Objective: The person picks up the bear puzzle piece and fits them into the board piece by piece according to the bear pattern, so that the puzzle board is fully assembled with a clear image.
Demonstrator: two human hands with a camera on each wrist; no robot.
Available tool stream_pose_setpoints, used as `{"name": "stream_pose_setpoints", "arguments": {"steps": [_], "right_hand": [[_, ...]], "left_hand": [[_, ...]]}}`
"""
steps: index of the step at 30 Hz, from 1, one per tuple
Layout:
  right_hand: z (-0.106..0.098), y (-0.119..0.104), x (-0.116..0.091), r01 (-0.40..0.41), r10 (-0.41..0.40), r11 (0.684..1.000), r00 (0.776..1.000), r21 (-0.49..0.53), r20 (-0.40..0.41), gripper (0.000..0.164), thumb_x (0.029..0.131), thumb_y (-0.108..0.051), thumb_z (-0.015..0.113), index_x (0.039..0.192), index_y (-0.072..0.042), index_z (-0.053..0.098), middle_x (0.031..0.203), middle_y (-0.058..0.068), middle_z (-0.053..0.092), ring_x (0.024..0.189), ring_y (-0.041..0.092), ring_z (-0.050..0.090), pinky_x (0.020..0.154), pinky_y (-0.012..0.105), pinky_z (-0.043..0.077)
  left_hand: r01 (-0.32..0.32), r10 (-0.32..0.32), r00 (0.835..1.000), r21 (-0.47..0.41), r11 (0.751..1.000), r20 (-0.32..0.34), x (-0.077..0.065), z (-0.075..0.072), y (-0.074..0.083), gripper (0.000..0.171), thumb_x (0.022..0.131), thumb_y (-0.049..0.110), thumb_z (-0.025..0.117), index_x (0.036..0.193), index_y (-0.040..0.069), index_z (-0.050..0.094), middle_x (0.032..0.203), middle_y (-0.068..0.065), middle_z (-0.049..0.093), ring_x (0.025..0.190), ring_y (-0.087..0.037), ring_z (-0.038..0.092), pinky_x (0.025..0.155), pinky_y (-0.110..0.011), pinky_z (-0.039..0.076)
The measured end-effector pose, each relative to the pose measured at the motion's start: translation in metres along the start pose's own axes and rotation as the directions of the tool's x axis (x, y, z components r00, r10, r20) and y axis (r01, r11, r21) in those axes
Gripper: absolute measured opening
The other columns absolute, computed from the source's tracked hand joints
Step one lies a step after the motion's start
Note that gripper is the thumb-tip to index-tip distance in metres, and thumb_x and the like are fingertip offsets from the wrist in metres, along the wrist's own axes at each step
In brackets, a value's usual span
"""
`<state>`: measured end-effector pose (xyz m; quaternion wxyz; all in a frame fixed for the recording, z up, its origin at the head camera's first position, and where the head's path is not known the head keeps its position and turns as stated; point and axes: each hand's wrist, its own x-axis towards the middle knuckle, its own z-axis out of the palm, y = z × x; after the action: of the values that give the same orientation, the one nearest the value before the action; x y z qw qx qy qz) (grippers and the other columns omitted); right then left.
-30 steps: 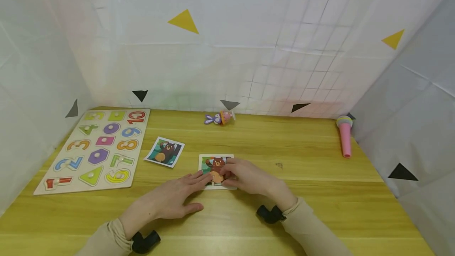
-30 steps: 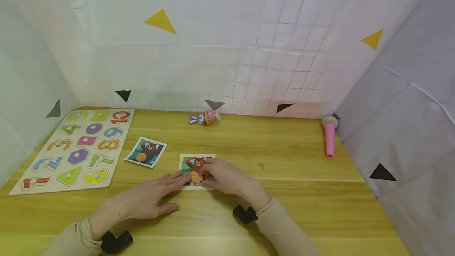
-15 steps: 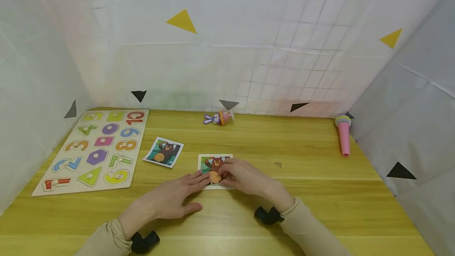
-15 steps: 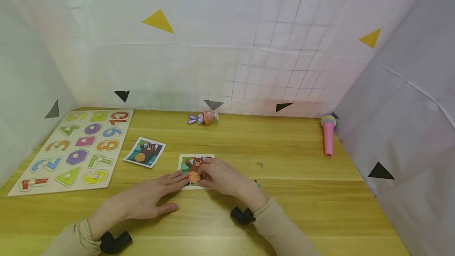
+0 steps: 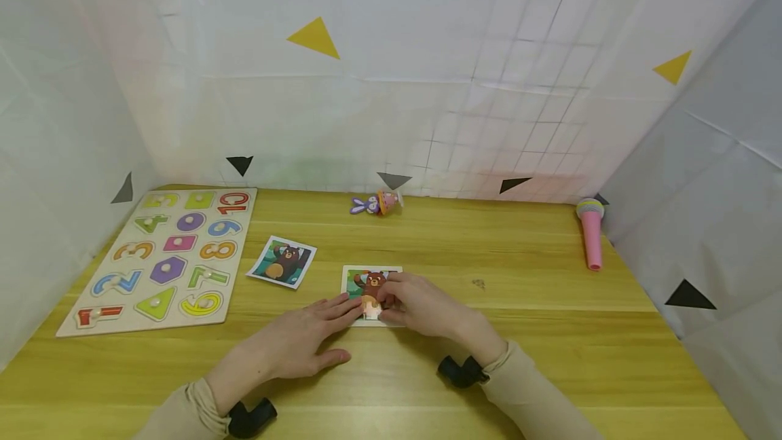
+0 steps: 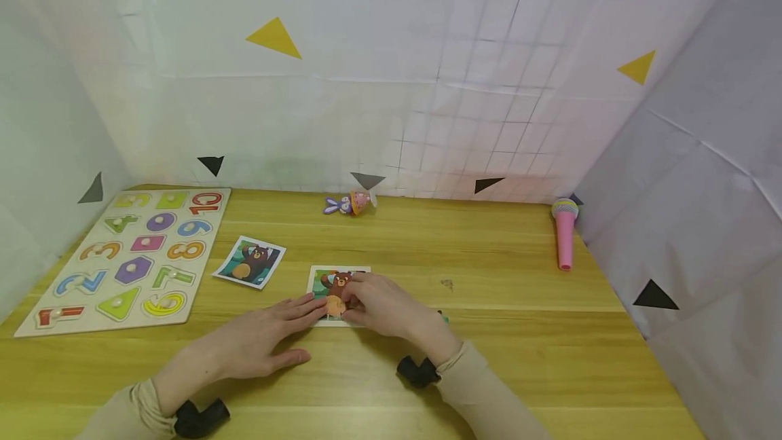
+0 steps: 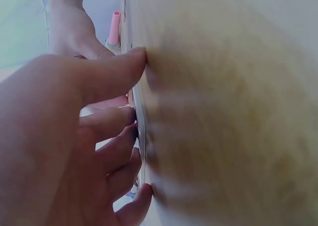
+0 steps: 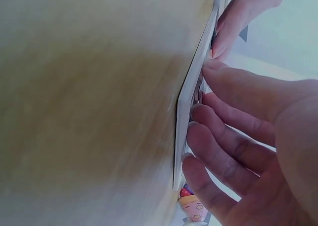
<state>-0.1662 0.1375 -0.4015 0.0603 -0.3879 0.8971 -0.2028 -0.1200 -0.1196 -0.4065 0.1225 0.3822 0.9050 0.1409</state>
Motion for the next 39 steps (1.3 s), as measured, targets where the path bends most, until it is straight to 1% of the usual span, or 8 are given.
{"name": "stream_pose_setpoints", "arguments": {"steps": [7, 13, 18, 26, 29, 34, 37, 39], "right_hand": [[-0.0004, 0.0005, 0.0004, 0.003, -0.003, 1.000, 1.000, 0.001, 0.000, 0.013, 0.092, -0.025, 0.074, 0.098, -0.014, 0.071, 0.096, -0.004, 0.063, 0.082, 0.009, 0.057, 0.074, 0.024, 0.050], [-0.0012, 0.0009, 0.0005, 0.004, -0.004, 1.000, 1.000, -0.002, 0.003, 0.010, 0.094, -0.024, 0.072, 0.096, -0.015, 0.072, 0.095, -0.005, 0.063, 0.080, 0.008, 0.057, 0.073, 0.024, 0.050], [-0.0018, 0.0006, 0.0003, -0.005, 0.005, 1.000, 1.000, 0.019, 0.018, 0.012, 0.093, -0.025, 0.073, 0.097, -0.014, 0.074, 0.096, -0.005, 0.063, 0.080, 0.008, 0.058, 0.072, 0.022, 0.050], [-0.0015, 0.0002, -0.0004, -0.002, 0.002, 0.999, 1.000, 0.049, 0.012, 0.015, 0.092, -0.024, 0.075, 0.102, -0.013, 0.074, 0.098, -0.003, 0.063, 0.081, 0.010, 0.059, 0.073, 0.021, 0.050], [-0.0008, 0.0005, -0.0005, 0.008, -0.008, 0.999, 1.000, 0.050, 0.008, 0.012, 0.093, -0.022, 0.073, 0.101, -0.013, 0.072, 0.099, -0.003, 0.064, 0.083, 0.010, 0.059, 0.075, 0.023, 0.051], [0.0004, 0.0012, 0.0000, 0.025, -0.025, 0.999, 1.000, 0.032, 0.002, 0.007, 0.097, -0.017, 0.067, 0.102, -0.013, 0.070, 0.100, -0.003, 0.063, 0.085, 0.008, 0.058, 0.077, 0.025, 0.052], [0.0006, 0.0013, -0.0001, 0.028, -0.028, 0.999, 1.000, 0.025, 0.002, 0.008, 0.098, -0.015, 0.066, 0.104, -0.013, 0.070, 0.101, -0.002, 0.063, 0.087, 0.008, 0.058, 0.078, 0.026, 0.052], [0.0004, 0.0010, -0.0004, 0.020, -0.020, 0.999, 1.000, 0.028, 0.008, 0.009, 0.097, -0.017, 0.067, 0.105, -0.013, 0.070, 0.101, -0.002, 0.062, 0.087, 0.009, 0.058, 0.077, 0.025, 0.052]], "left_hand": [[0.001, -0.001, 1.000, 0.018, 1.000, -0.003, 0.0004, -0.0007, 0.0019, 0.069, 0.101, 0.051, 0.050, 0.159, 0.018, 0.031, 0.165, -0.002, 0.027, 0.150, -0.030, 0.030, 0.114, -0.051, 0.038], [0.010, -0.010, 1.000, 0.009, 1.000, -0.001, 0.0006, 0.0015, 0.0020, 0.070, 0.102, 0.052, 0.049, 0.159, 0.018, 0.028, 0.165, -0.003, 0.025, 0.150, -0.030, 0.028, 0.115, -0.051, 0.036], [0.015, -0.015, 1.000, 0.012, 1.000, 0.003, 0.0010, 0.0029, 0.0018, 0.071, 0.101, 0.053, 0.049, 0.159, 0.017, 0.028, 0.166, -0.002, 0.024, 0.151, -0.030, 0.025, 0.117, -0.052, 0.034], [0.014, -0.014, 1.000, -0.025, 1.000, 0.008, 0.0012, 0.0010, 0.0015, 0.071, 0.101, 0.052, 0.051, 0.158, 0.015, 0.031, 0.166, -0.003, 0.024, 0.151, -0.032, 0.026, 0.116, -0.053, 0.034], [0.010, -0.010, 1.000, -0.033, 0.999, 0.010, 0.0015, 0.0011, 0.0013, 0.071, 0.101, 0.051, 0.051, 0.158, 0.014, 0.031, 0.166, -0.003, 0.024, 0.151, -0.031, 0.025, 0.117, -0.053, 0.033], [0.004, -0.003, 1.000, -0.036, 0.999, 0.010, 0.0010, 0.0023, 0.0003, 0.071, 0.101, 0.051, 0.051, 0.159, 0.015, 0.029, 0.166, -0.002, 0.023, 0.152, -0.028, 0.022, 0.119, -0.051, 0.030], [0.010, -0.009, 1.000, -0.039, 0.999, 0.014, 0.0009, 0.0029, -0.0005, 0.071, 0.101, 0.051, 0.051, 0.159, 0.016, 0.029, 0.167, 0.000, 0.022, 0.153, -0.027, 0.021, 0.120, -0.051, 0.029], [0.012, -0.012, 1.000, -0.043, 0.999, 0.015, 0.0011, 0.0034, -0.0011, 0.071, 0.101, 0.051, 0.052, 0.159, 0.016, 0.029, 0.166, 0.000, 0.022, 0.153, -0.027, 0.021, 0.120, -0.051, 0.029]]}}
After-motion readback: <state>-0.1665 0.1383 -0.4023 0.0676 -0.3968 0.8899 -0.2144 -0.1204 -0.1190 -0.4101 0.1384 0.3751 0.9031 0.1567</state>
